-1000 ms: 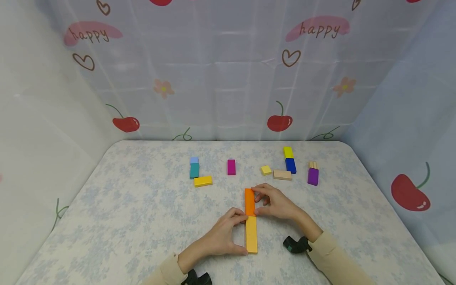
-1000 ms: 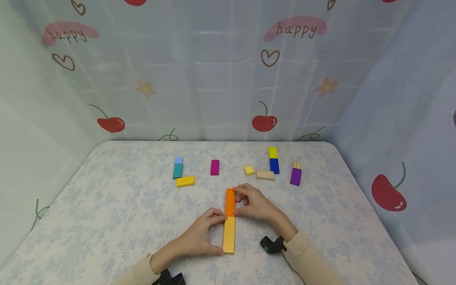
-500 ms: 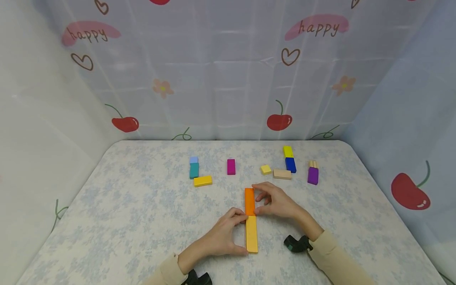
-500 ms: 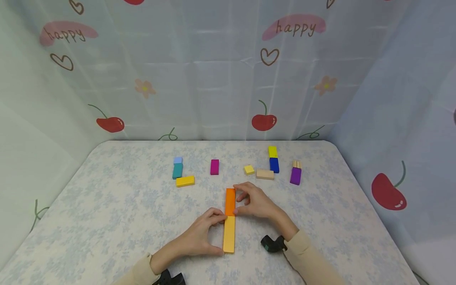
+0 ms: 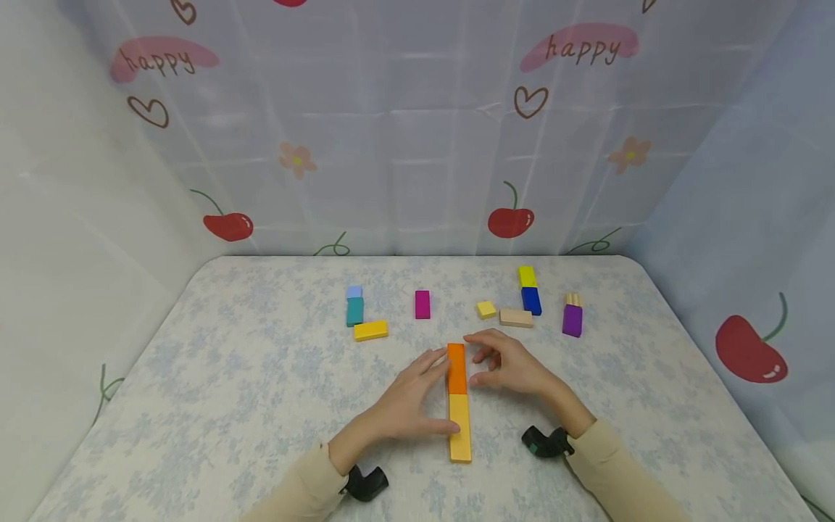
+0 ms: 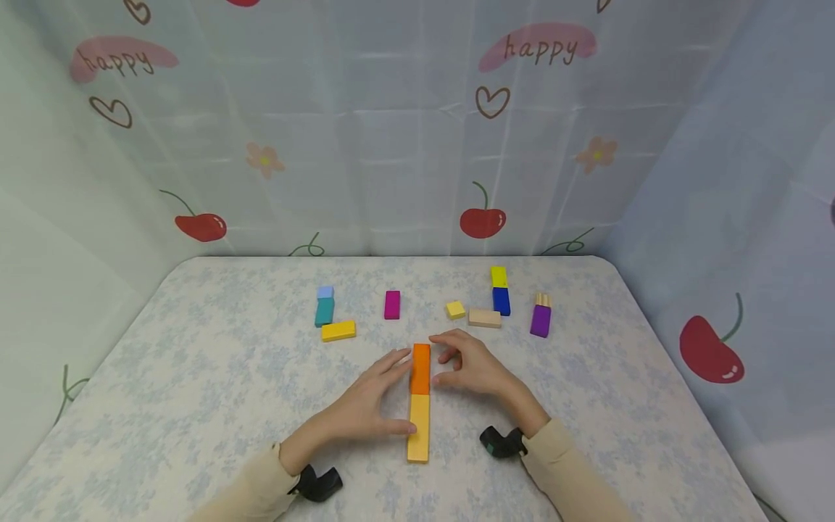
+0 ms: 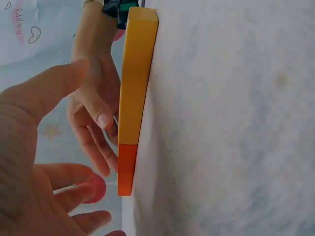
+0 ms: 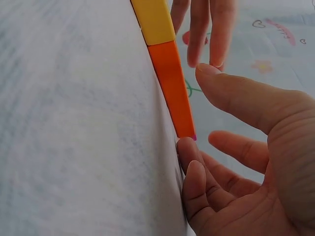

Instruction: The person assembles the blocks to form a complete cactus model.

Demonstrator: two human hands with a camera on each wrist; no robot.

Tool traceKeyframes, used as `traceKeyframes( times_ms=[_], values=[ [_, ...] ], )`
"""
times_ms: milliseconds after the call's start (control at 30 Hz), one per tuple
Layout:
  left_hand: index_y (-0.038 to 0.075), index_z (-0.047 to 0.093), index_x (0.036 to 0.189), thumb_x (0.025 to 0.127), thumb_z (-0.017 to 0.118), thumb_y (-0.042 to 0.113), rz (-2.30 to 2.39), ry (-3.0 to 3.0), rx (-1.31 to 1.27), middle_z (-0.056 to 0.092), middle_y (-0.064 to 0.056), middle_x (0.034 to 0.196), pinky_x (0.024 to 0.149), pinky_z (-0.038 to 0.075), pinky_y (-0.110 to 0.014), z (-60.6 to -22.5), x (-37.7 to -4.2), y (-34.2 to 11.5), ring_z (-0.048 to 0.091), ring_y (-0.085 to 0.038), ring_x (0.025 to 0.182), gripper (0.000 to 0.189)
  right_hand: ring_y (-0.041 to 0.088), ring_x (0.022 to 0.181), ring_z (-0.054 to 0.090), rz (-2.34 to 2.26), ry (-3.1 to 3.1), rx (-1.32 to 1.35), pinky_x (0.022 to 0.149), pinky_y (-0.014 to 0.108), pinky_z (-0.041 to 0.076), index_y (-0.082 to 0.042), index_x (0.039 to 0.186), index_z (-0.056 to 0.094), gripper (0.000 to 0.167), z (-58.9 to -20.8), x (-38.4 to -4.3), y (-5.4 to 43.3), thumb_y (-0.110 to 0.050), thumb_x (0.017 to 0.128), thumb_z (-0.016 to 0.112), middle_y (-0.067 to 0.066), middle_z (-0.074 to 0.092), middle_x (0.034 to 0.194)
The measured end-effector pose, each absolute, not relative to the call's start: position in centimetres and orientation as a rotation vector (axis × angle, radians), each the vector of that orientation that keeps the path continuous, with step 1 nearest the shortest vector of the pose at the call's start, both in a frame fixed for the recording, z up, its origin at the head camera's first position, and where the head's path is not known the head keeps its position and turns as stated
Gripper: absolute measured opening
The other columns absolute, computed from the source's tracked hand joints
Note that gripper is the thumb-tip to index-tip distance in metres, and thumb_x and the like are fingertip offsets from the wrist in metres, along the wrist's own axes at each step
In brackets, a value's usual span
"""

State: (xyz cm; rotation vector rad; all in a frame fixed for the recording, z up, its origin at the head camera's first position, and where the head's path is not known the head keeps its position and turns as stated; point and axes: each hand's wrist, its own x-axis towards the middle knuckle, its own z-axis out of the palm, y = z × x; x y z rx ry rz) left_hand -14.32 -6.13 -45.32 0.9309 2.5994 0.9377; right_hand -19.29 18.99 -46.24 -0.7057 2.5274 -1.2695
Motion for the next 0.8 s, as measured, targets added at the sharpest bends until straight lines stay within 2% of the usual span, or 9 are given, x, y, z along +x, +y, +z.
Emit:
traceKeyframes(
  times_ms=[267,567,800],
  values=[
    [0.016,0.034,0.154,0.077,0.074,0.061,0.762,2.568,0.992,0.012,0.001,0.165,0.120,0.012,-0.060,-46.4,-15.4,-6.0,0.004,-0.032,0.153,0.097,0.019,0.092,0.061,-1.258,2.555,-0.695,0.076,0.023,0.053,-0.006,0.138,0.055,0.064,-46.3,-19.6,19.2,-0.020,0.081,0.081,0.011,0.060,0.120],
    [0.024,0.038,0.152,0.079,0.071,0.061,0.717,2.568,1.030,0.017,0.001,0.164,0.118,0.007,-0.064,-47.0,-15.4,-5.8,0.009,-0.033,0.152,0.089,0.019,0.096,0.060,-1.215,2.603,-0.674,0.078,0.026,0.053,-0.007,0.137,0.056,0.064,-46.2,-19.7,19.4,-0.023,0.080,0.081,0.009,0.062,0.121],
    [0.024,0.039,0.151,0.078,0.072,0.061,0.728,2.577,1.041,0.019,0.001,0.164,0.117,0.008,-0.065,-47.2,-15.5,-5.8,0.011,-0.034,0.152,0.088,0.026,0.100,0.063,-1.225,2.695,-0.665,0.083,0.038,0.053,-0.003,0.135,0.057,0.061,-45.0,-21.1,20.0,-0.016,0.081,0.081,0.014,0.063,0.122]
  ],
)
